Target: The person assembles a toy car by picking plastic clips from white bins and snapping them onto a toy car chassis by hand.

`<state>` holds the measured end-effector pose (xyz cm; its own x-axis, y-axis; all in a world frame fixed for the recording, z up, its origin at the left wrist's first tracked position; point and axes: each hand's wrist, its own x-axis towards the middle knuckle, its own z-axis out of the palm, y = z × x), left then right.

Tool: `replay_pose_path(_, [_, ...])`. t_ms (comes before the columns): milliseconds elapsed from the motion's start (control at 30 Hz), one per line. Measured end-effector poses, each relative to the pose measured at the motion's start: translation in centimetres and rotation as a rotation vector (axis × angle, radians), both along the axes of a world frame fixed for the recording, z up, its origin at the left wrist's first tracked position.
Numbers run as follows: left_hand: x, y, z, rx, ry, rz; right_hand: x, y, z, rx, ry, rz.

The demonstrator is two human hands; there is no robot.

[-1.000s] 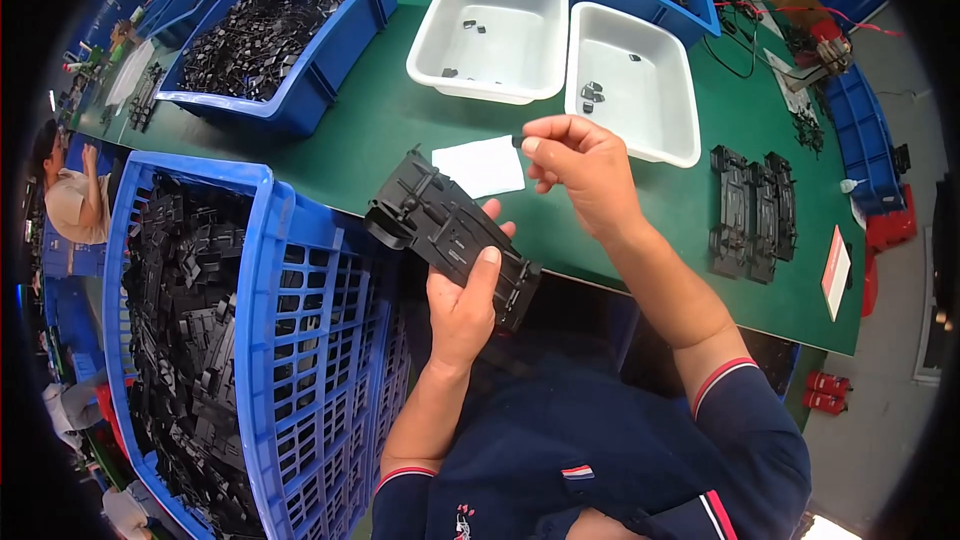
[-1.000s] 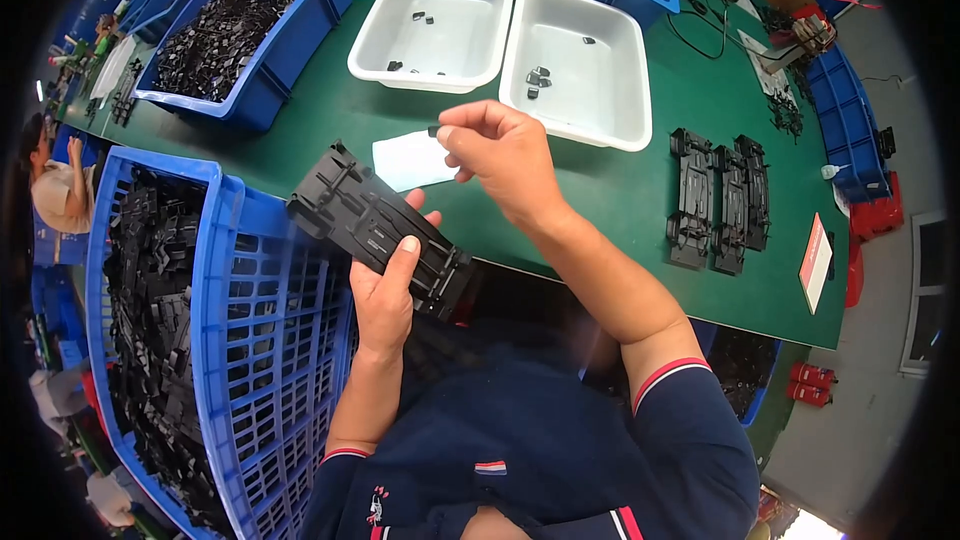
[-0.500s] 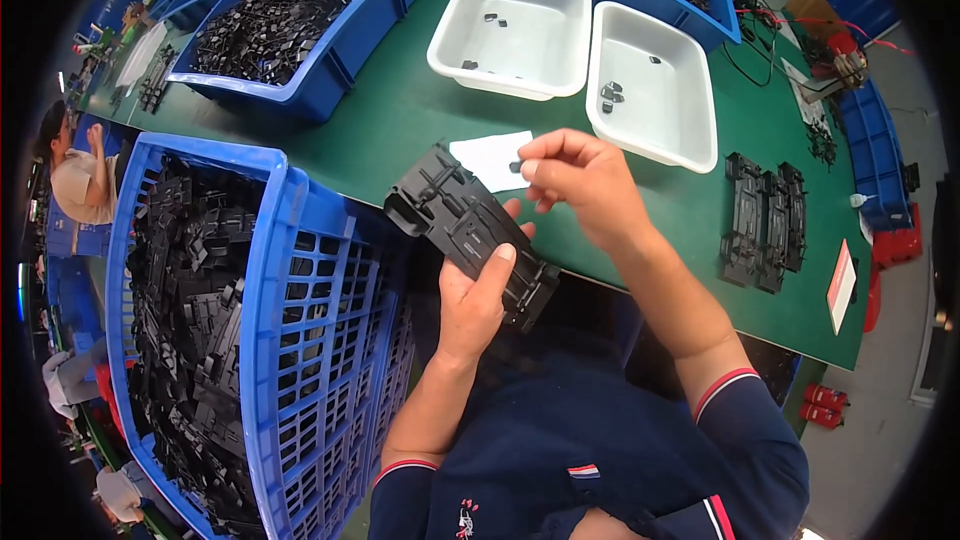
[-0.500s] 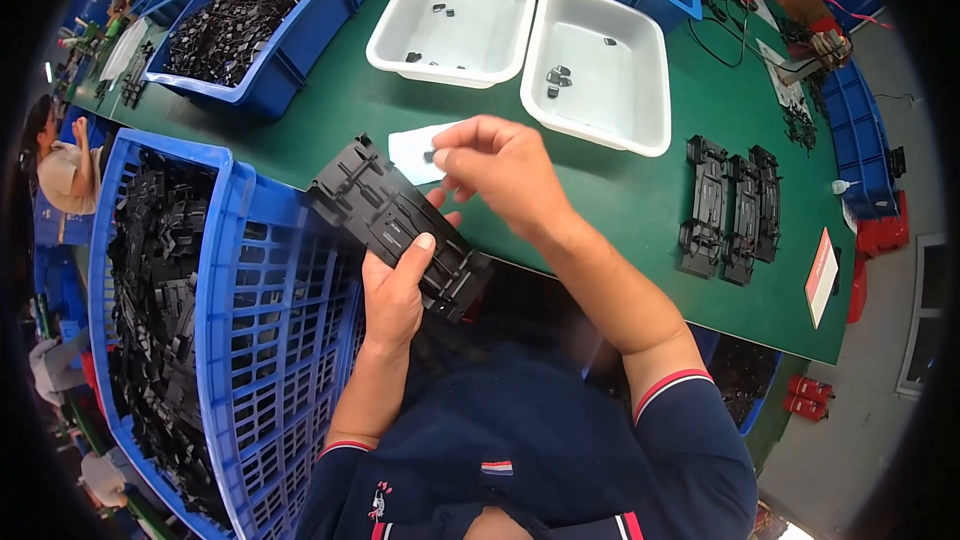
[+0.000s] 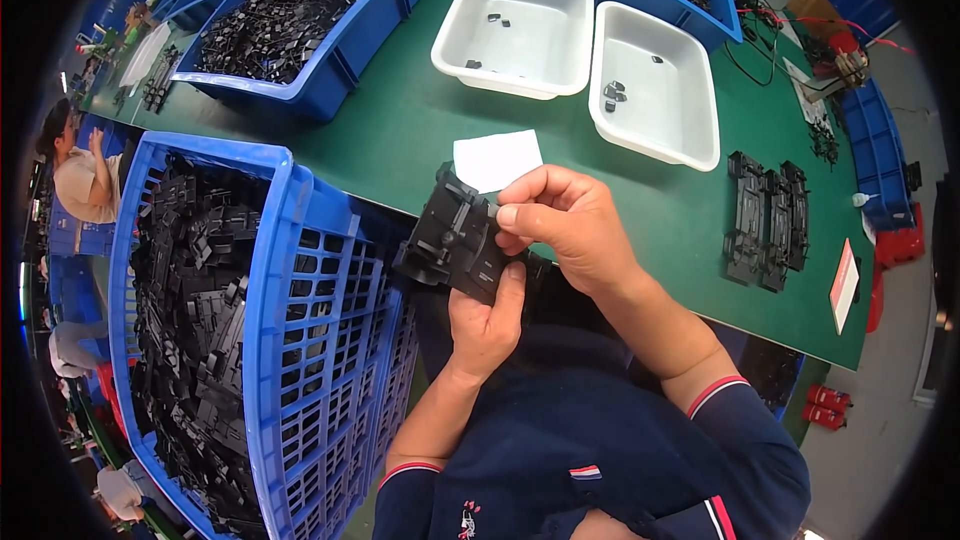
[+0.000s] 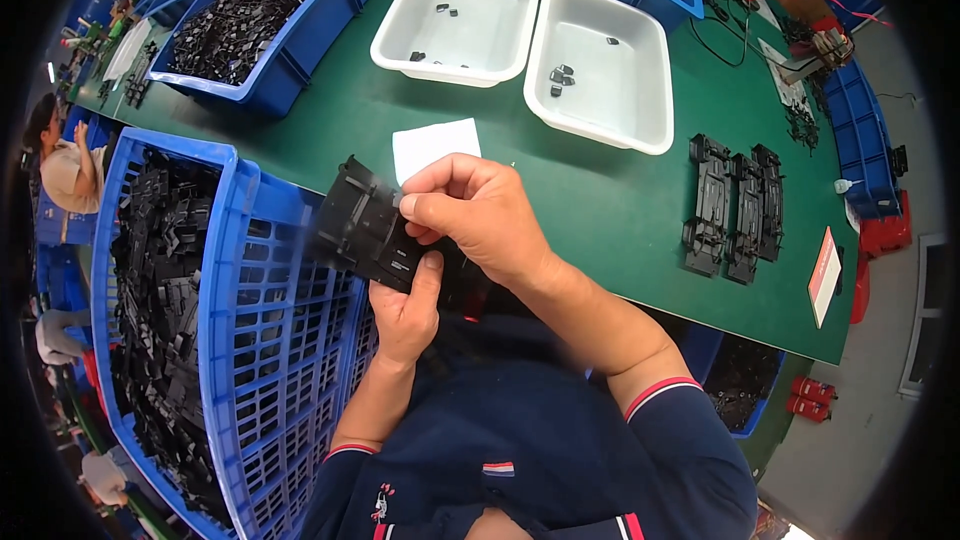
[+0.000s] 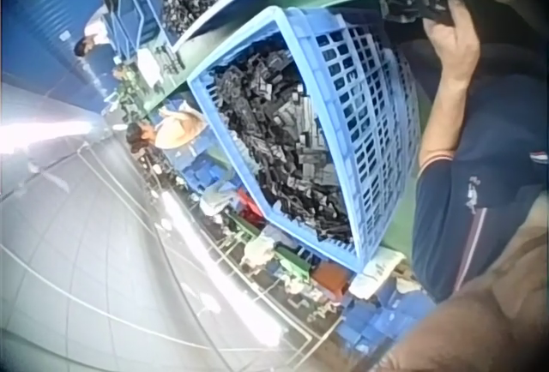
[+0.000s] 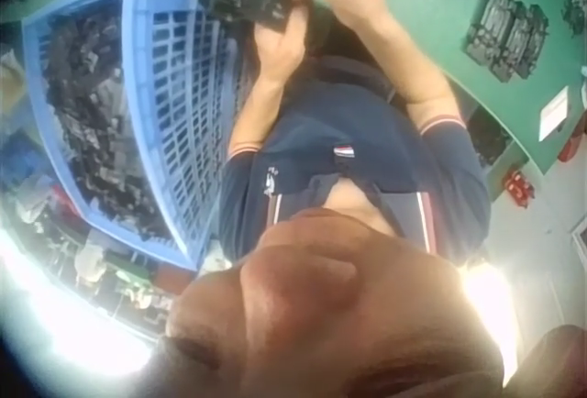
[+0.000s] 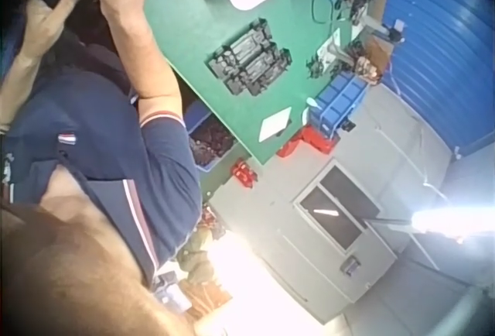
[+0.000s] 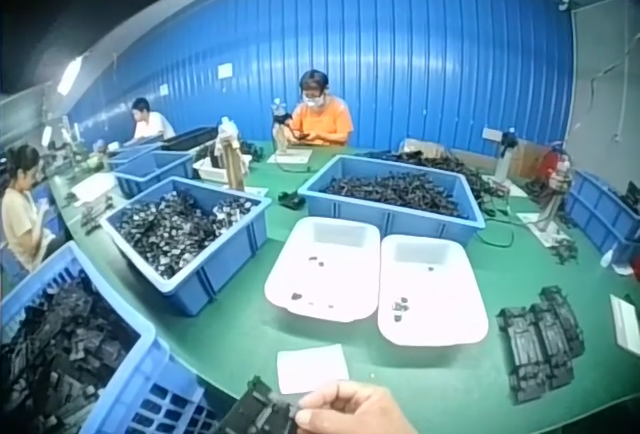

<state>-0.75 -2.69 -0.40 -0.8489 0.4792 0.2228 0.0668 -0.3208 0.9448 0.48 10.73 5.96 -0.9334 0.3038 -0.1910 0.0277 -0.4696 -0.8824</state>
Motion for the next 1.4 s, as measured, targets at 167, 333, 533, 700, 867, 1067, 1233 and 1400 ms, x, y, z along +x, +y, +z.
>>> replay_pose_path(167, [0.0,-0.1,-0.3,-0.023,0.044,-0.012,0.2,0.1,0.3,0.006,-0.005,-0.002])
replay_pose_path(333, [0.0,-0.2,-0.6,-0.049,0.104,-0.005,0.3,0.1,0.3,0.029,-0.022,-0.001])
replay_pose_path(533, [-0.1,0.1,-0.4,-0.057,0.143,0.02,0.3,0.5,0.3,0.029,-0.036,0.006])
replay_pose_path(700, [0.0,0.3,-0.2,-0.04,0.113,0.009,0.3,0.7,0.3,0.006,-0.05,0.007])
replay_pose_path(867, [0.2,0.2,-0.1,-0.057,0.097,0.011,0.4,0.8,0.5,-0.001,-0.062,0.021])
replay_pose_path(1067, [0.3,0.1,-0.5,-0.083,0.127,0.025,0.5,0.8,0.7,-0.014,-0.08,0.033])
replay_pose_path(1233, [0.3,0.0,-0.5,-0.128,0.193,0.037,0.7,0.5,0.8,0.013,-0.08,0.004])
replay_pose_path(1400, [0.3,0.0,-0.3,-0.149,0.218,0.042,0.8,0.4,0.6,0.024,-0.071,-0.015])
